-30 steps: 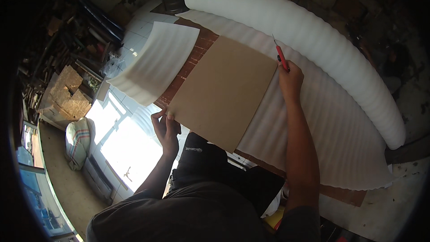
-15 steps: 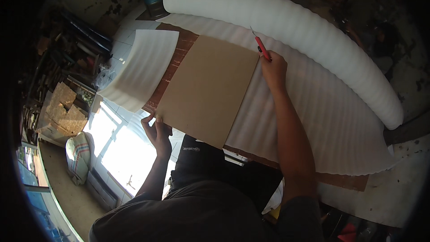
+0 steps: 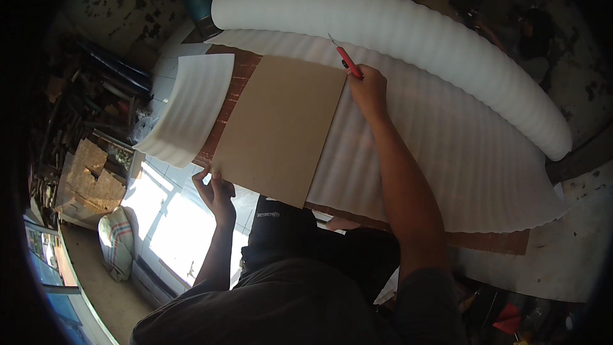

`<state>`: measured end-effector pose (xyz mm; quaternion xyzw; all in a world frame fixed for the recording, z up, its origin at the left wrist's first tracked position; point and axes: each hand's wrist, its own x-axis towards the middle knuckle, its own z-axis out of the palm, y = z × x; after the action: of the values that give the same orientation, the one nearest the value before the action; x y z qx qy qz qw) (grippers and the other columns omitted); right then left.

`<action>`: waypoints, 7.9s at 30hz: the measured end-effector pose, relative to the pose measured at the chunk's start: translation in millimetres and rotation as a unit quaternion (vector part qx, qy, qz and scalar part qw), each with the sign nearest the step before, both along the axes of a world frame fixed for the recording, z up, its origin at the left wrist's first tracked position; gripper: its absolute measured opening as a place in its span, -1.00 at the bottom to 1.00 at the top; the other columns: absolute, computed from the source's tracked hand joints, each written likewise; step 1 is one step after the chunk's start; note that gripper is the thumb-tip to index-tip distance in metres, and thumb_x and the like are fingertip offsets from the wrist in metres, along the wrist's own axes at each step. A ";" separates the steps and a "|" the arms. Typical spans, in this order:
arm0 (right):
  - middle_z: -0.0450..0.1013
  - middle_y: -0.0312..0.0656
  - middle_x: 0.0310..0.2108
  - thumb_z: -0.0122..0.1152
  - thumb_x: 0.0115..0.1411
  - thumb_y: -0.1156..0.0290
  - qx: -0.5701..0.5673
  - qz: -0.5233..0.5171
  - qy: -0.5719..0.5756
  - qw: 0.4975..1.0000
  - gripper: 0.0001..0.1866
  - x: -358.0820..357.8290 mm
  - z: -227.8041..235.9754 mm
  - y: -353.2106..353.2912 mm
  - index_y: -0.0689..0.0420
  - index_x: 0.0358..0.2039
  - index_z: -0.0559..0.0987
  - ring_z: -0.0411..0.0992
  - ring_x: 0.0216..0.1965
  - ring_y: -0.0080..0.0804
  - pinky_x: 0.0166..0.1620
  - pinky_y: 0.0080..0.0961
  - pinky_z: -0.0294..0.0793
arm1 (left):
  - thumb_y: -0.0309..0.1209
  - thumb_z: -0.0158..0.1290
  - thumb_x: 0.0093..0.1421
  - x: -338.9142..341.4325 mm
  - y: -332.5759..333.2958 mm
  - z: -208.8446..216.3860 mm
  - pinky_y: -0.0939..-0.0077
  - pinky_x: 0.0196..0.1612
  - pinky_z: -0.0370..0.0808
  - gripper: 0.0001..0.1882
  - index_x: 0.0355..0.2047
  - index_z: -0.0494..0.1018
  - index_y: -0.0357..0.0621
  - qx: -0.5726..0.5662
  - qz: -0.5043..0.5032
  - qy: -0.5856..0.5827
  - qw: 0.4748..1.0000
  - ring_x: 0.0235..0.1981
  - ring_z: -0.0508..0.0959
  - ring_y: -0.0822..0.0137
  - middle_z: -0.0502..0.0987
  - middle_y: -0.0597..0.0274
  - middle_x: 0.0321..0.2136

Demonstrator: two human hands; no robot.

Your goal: The person unrolls a foam sheet across a table, places a cardboard template on top of it, and cuts the foam sheet along the template using a utility knife.

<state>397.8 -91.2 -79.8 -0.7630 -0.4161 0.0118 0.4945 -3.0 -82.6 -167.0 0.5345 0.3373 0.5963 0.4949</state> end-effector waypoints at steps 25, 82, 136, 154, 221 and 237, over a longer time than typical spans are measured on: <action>0.48 0.00 -0.56 0.28 0.28 0.30 -0.017 -0.013 0.011 1.000 -0.77 -3.1 2.7 -3.7 0.22 -0.24 0.71 0.44 -0.52 -0.26 -0.33 -0.30 0.42 | -0.19 0.01 0.51 -18.5 8.9 -13.2 0.59 -0.60 0.24 -0.63 0.04 0.12 -0.13 0.015 -0.052 0.025 0.998 -0.71 0.36 0.47 0.41 0.18 -0.64; 0.63 0.02 -0.48 0.28 0.15 0.19 -0.001 0.015 0.023 1.000 -0.71 16.6 -7.1 11.9 0.13 -0.30 0.77 0.64 -0.38 -0.04 -0.19 -0.22 0.60 | -0.23 -0.14 0.57 8.0 2.0 -2.6 0.61 -0.56 0.23 -0.71 0.05 0.20 -0.22 0.091 0.052 0.092 0.990 -0.70 0.28 0.54 0.32 0.32 -0.70; 0.62 -0.05 -0.45 0.28 0.24 0.09 -0.080 0.016 0.029 0.996 -0.64 20.0 -4.2 10.7 0.13 -0.23 0.76 0.62 -0.36 -0.12 -0.18 -0.24 0.54 | -0.21 -0.05 0.55 7.6 -3.9 3.7 0.59 -0.63 0.21 -0.66 0.07 0.21 -0.23 0.015 0.053 0.038 0.998 -0.74 0.27 0.51 0.34 0.32 -0.70; 0.62 -0.02 -0.48 0.27 0.19 0.08 -0.048 0.015 0.004 0.999 -0.65 15.9 -5.6 8.8 0.13 -0.32 0.75 0.63 -0.35 -0.03 -0.16 -0.20 0.57 | -0.32 -0.08 0.54 25.5 -17.6 75.6 0.69 -0.62 0.03 -0.64 0.23 0.24 -0.24 0.127 0.058 0.062 0.988 -0.69 0.14 0.71 0.31 0.45 -0.66; 0.47 -0.31 -0.49 0.10 0.50 0.01 -0.091 0.257 0.210 0.939 -0.53 -13.4 49.4 45.3 0.22 0.02 0.60 0.36 -0.52 -0.66 -0.47 -0.63 0.35 | 0.32 -0.17 0.38 182.7 118.4 83.2 -0.05 0.51 -0.02 -0.31 0.41 0.34 0.40 0.363 -0.144 0.581 0.714 0.51 0.10 -0.07 0.21 -0.04 0.44; 0.62 -0.24 -0.17 0.12 0.44 0.42 -0.174 0.420 -0.081 0.887 -0.54 0.1 57.6 139.1 -0.07 0.33 0.52 0.29 -0.48 -0.52 -0.23 -0.45 0.52 | 0.29 -0.19 0.40 181.3 116.6 80.7 -0.05 0.51 0.02 -0.33 0.40 0.34 0.40 0.380 -0.126 0.549 0.734 0.47 0.16 -0.07 0.28 -0.01 0.38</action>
<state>397.9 47.9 -22.3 -0.5890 -0.7273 0.2289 0.2678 178.4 34.0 -86.3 0.9501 0.2249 0.2105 0.0499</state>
